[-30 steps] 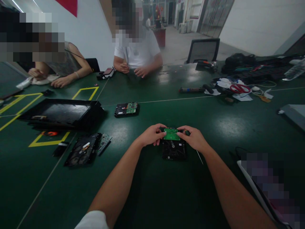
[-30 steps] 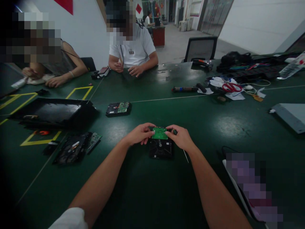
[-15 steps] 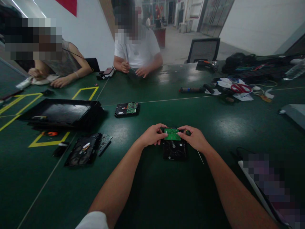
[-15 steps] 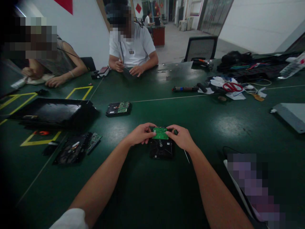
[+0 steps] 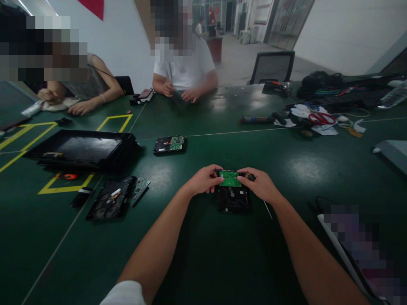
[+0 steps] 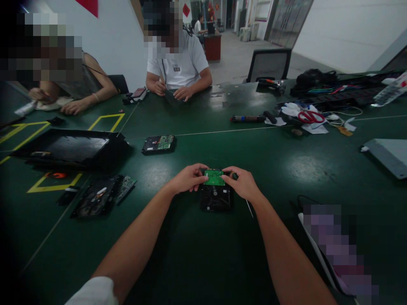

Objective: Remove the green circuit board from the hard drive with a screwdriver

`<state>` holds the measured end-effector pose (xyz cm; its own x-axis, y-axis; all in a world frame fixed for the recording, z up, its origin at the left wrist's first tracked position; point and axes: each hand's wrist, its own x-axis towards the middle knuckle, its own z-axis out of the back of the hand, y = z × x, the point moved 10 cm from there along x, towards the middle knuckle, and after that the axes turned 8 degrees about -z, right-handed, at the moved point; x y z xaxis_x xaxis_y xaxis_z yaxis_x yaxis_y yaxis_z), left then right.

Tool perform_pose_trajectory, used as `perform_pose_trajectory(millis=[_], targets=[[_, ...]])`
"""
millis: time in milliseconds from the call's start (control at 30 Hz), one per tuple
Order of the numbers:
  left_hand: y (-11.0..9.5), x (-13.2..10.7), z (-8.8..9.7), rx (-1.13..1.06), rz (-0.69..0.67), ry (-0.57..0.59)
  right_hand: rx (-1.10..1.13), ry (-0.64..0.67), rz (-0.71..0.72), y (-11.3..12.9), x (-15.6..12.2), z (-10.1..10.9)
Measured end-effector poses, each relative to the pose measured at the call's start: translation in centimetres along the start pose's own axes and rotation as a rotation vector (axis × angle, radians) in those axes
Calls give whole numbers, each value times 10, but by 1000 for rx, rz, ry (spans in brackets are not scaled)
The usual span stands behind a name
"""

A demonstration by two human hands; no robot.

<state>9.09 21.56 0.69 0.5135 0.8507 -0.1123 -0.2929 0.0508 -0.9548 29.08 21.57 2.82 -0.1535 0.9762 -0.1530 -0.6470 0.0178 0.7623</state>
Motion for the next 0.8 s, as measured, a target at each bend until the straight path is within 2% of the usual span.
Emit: perform_pose_trajectory(millis=[367,800], targets=[[2,-1,0,35,41,-11,10,16,-8,0,0,-1],[0,0,-1,22,28,-21,0,10,-17,-3,1,-2]])
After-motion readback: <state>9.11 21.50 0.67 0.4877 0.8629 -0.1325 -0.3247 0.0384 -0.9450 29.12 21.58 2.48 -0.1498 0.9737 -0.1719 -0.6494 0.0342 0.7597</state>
